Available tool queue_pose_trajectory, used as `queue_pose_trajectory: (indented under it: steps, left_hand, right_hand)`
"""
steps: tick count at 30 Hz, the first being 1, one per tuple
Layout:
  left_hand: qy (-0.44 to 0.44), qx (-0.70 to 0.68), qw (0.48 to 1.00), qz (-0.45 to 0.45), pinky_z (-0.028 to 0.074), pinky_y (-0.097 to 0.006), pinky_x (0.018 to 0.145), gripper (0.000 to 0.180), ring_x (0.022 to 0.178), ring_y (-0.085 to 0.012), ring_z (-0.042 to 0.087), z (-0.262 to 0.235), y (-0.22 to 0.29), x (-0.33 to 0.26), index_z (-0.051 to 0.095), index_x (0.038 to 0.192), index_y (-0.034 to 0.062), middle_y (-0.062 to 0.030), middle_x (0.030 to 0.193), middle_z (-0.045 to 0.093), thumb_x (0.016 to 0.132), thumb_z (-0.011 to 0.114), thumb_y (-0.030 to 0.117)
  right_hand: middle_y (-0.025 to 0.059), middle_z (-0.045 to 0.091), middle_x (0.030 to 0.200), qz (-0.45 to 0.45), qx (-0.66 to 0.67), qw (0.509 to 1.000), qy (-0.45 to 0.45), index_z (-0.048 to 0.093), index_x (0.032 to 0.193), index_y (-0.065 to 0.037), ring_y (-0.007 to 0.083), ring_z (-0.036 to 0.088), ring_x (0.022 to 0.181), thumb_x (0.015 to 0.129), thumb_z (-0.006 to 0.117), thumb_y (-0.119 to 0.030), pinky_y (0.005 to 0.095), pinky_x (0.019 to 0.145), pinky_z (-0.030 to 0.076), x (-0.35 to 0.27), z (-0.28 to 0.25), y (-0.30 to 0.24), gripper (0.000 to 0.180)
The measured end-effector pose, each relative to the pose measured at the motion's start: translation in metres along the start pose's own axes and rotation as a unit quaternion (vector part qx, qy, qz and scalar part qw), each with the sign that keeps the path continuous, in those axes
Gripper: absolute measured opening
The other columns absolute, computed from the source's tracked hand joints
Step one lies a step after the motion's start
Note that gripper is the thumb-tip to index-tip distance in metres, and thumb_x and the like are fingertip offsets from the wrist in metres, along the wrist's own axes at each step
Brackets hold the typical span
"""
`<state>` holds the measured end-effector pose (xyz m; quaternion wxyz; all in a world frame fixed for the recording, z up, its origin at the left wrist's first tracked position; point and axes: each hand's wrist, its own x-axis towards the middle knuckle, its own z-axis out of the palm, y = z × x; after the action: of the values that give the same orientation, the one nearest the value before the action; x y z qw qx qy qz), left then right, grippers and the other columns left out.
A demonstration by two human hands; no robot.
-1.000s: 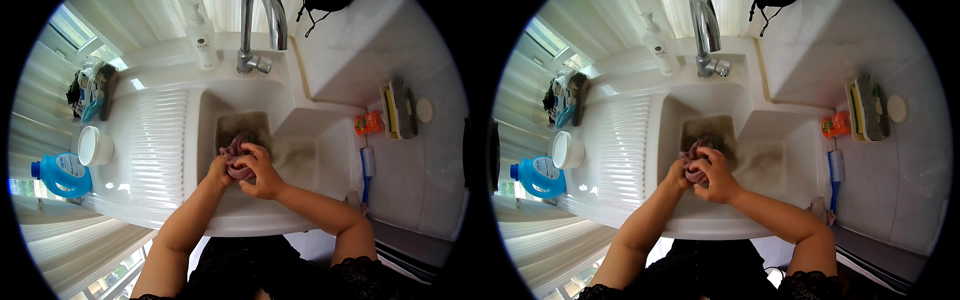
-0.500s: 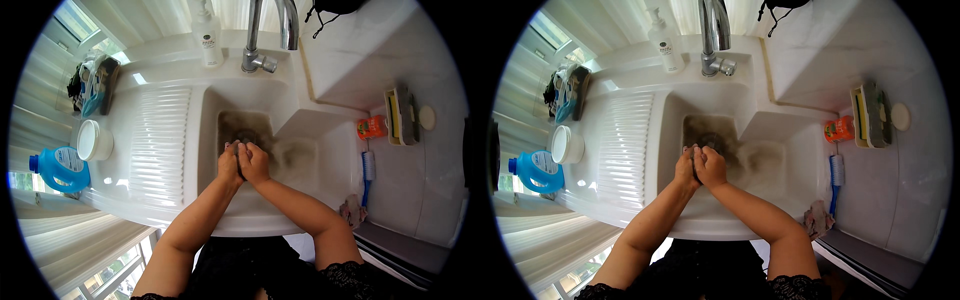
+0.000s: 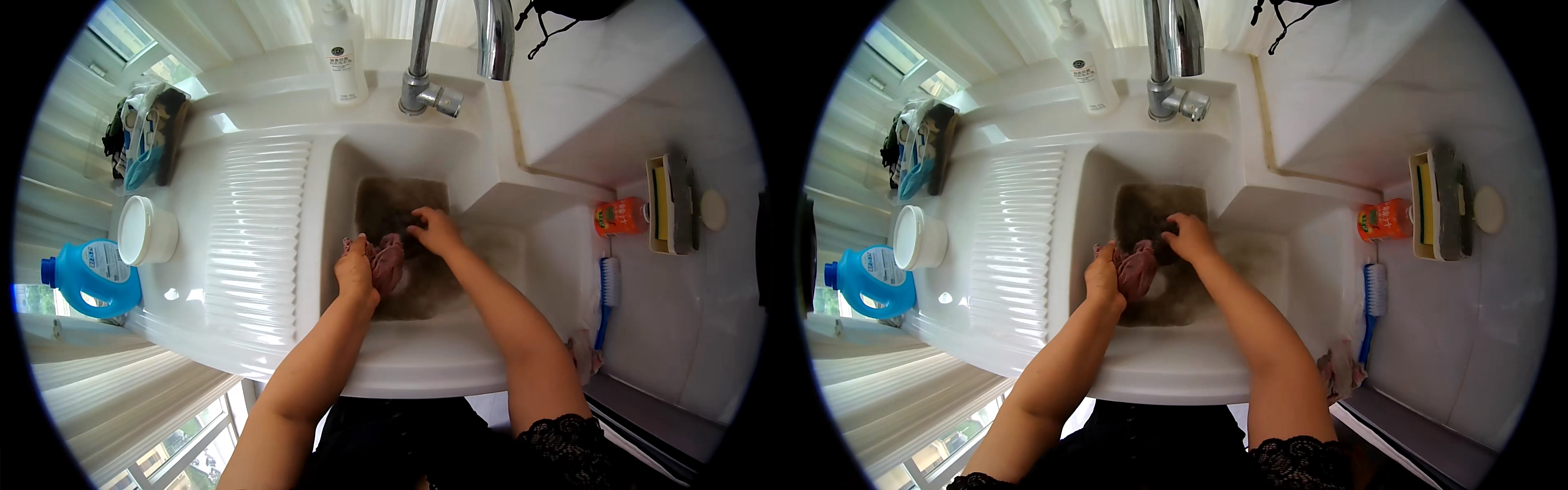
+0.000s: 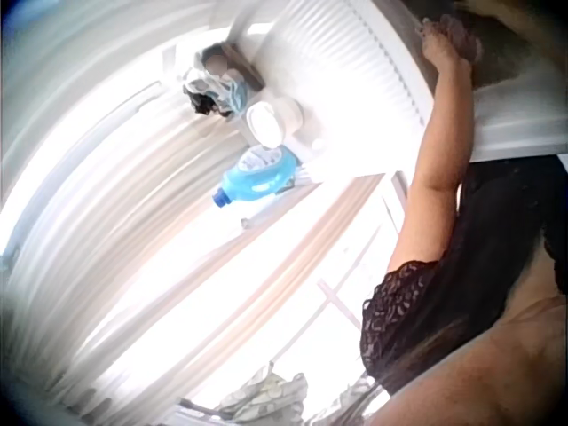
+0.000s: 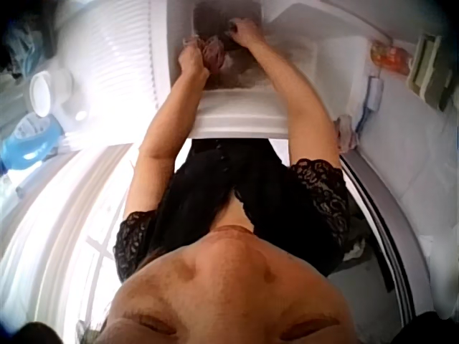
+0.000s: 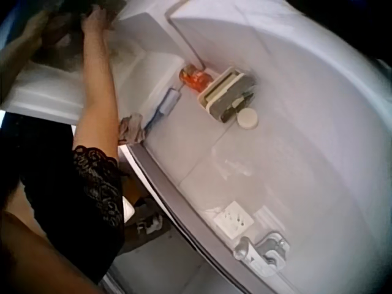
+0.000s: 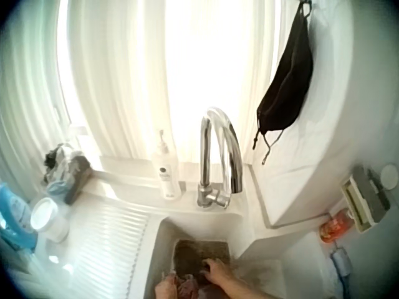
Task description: The person washes a pink cloth in a sink, wrings it out, and then uses it to wipe the glass and frames of a large window. The person cleans the window surface and the surrounding frame thoroughly.
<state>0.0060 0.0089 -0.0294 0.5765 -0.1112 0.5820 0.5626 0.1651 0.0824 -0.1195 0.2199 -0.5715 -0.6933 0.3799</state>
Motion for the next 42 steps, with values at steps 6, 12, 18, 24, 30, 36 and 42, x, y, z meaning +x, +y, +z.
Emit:
queue_pose_trajectory:
  steps: [6,12,18,24,30,36,42]
  left_hand:
    - [-0.011,0.021,1.000,0.007,0.053,-0.031,0.069,0.019,0.077,-0.0180,0.063,-0.002,0.007,-0.006,0.058,0.089,0.0063,-0.0054,0.087,0.063,0.090,0.064,0.024]
    - [-0.012,0.036,0.998,0.041,0.051,-0.030,0.072,0.021,0.079,-0.0156,0.061,0.001,0.006,-0.010,0.059,0.092,0.0044,-0.0044,0.086,0.061,0.090,0.065,0.025]
    - [-0.038,0.048,0.994,0.089,0.051,-0.031,0.073,0.024,0.080,-0.0159,0.060,0.002,0.011,-0.020,0.058,0.099,0.0059,-0.0039,0.089,0.059,0.090,0.065,0.028]
    - [-0.074,0.062,0.988,0.121,0.052,-0.030,0.071,0.029,0.078,-0.0151,0.061,0.006,0.005,-0.027,0.058,0.094,0.0033,-0.0045,0.087,0.061,0.092,0.064,0.032]
    - [-0.110,0.020,0.991,0.066,0.054,-0.033,0.080,0.038,0.091,-0.0178,0.062,0.023,0.020,-0.044,0.055,0.105,0.0037,-0.0076,0.100,0.060,0.096,0.058,0.040]
    - [-0.236,-0.010,0.971,0.035,0.054,-0.035,0.083,0.038,0.094,-0.0195,0.062,0.049,0.022,-0.043,0.050,0.109,0.0059,-0.0075,0.100,0.059,0.096,0.057,0.041]
    - [-0.277,0.053,0.959,0.031,0.051,-0.036,0.081,0.029,0.091,-0.0185,0.060,0.065,0.025,-0.066,0.052,0.103,0.0082,-0.0055,0.099,0.059,0.094,0.063,0.033]
  right_hand:
    - [0.0199,0.060,0.105,-0.005,-0.248,0.965,-0.083,0.065,0.098,-0.003,0.0368,0.062,0.099,0.077,0.070,-0.013,0.0444,0.084,0.054,0.012,0.038,-0.014,0.023]
    - [0.0213,0.061,0.103,-0.046,-0.228,0.972,-0.008,0.067,0.091,-0.002,0.0370,0.063,0.096,0.073,0.070,-0.011,0.0448,0.082,0.054,0.014,0.035,-0.014,0.020]
    - [0.0193,0.067,0.093,-0.011,-0.207,0.964,-0.168,0.070,0.087,-0.004,0.0347,0.065,0.092,0.068,0.072,-0.017,0.0443,0.080,0.053,-0.038,-0.037,-0.024,0.023]
    - [0.0146,0.070,0.089,0.039,-0.125,0.976,-0.172,0.072,0.093,-0.007,0.0325,0.067,0.085,0.071,0.073,-0.020,0.0409,0.077,0.053,-0.067,-0.059,-0.021,0.025]
    - [0.0157,0.068,0.097,0.008,0.139,0.968,0.210,0.063,0.114,-0.002,0.0287,0.067,0.086,0.078,0.076,-0.032,0.0387,0.077,0.052,-0.007,-0.112,-0.101,0.049]
    - [0.0164,0.068,0.107,-0.010,0.085,0.956,0.280,0.063,0.122,-0.002,0.0226,0.069,0.082,0.079,0.076,-0.032,0.0327,0.075,0.053,0.059,-0.143,-0.159,0.054]
    - [0.0122,0.073,0.086,0.016,0.080,0.965,0.250,0.069,0.110,-0.002,0.0243,0.070,0.078,0.076,0.076,-0.030,0.0350,0.076,0.054,0.089,-0.155,-0.123,0.045]
